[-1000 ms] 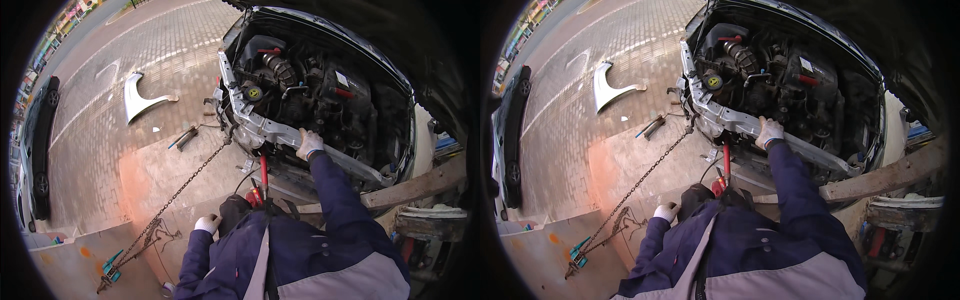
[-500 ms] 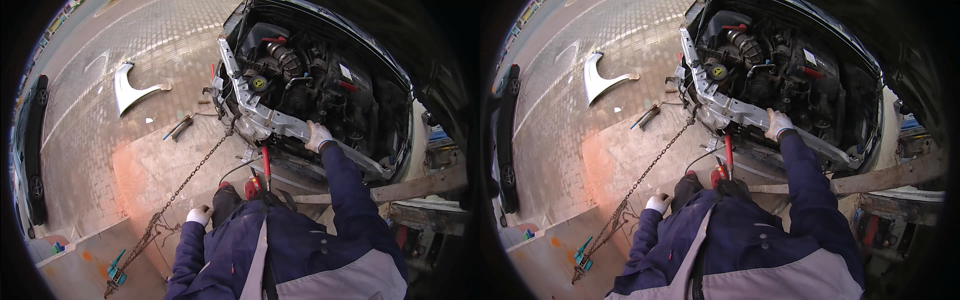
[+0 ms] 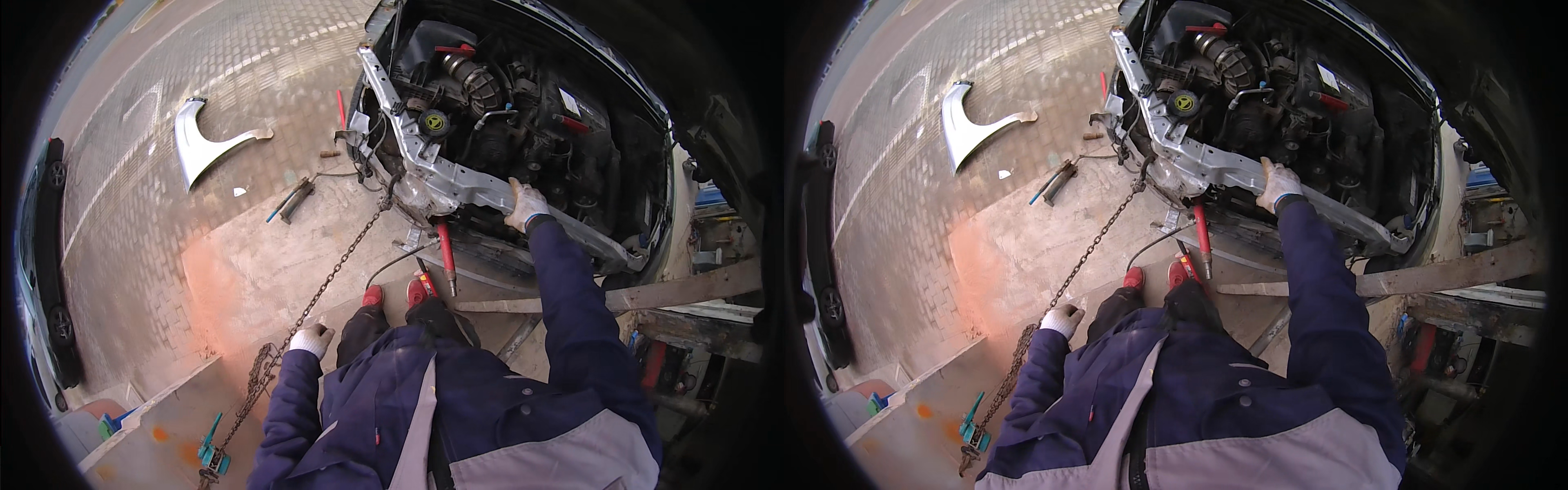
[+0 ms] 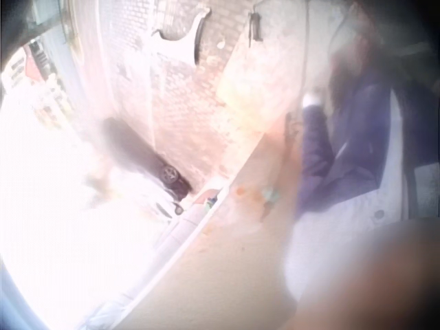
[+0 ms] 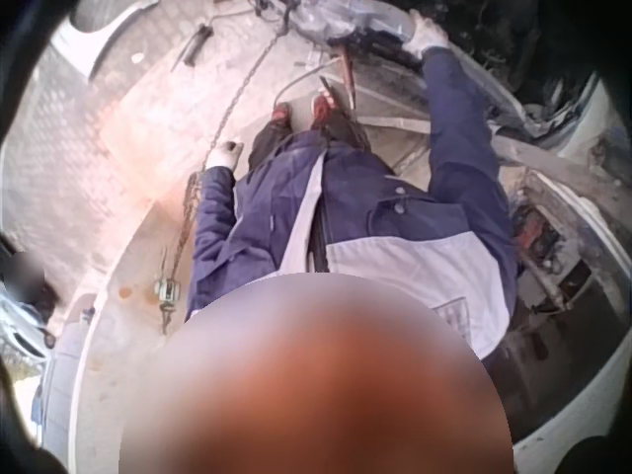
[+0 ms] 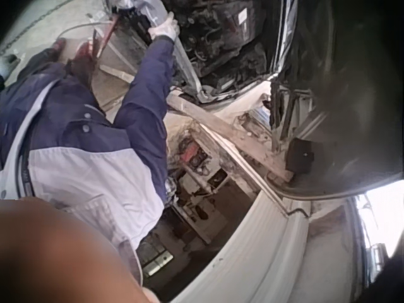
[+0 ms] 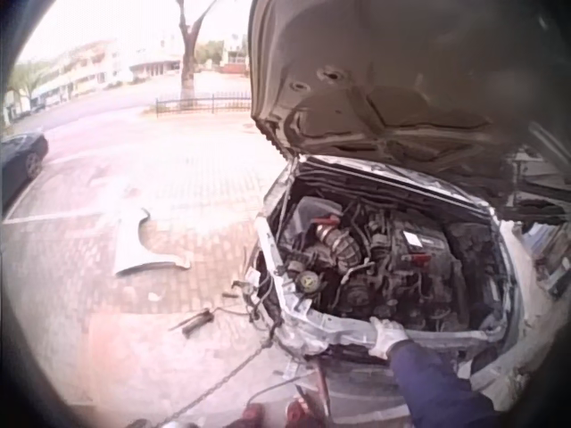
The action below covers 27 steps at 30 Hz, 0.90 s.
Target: The person uses a hammer and a long metal bar to repeatedly strike and pry a bent front frame rail on a car with its hood open. After several strikes, the person removes the bent rail and installs a replacement rail into the front of the vehicle.
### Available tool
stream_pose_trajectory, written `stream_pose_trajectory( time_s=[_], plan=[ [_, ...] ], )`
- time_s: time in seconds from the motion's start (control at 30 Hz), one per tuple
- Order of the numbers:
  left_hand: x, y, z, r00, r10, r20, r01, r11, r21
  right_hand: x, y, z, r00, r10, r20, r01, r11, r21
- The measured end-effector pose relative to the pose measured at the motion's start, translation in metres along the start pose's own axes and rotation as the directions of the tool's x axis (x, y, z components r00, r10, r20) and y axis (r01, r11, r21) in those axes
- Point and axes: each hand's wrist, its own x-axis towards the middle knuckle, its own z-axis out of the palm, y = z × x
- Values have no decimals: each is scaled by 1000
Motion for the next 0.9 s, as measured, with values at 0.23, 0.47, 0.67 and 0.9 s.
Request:
stream_pose_trajectory(
  time_s=[0.23, 0.47, 0.67, 0.9],
  plan=[
    [2, 0, -4, 996, -32, 84, 24, 995, 92, -2, 1, 2, 999, 33, -20, -33, 999, 19],
    [2, 38, -3, 992, 12, 122, -34, 983, 181, -2, 6, 7, 997, 20, -69, -17, 999, 46],
    [7, 90, -2, 990, 97, 102, -114, 978, 174, -6, 6, 6, 994, 24, -109, -17, 997, 69],
    [6, 115, 18, 987, 122, 102, -139, 971, 192, -10, 10, 4, 991, 20, -133, -3, 991, 131]
  ],
)
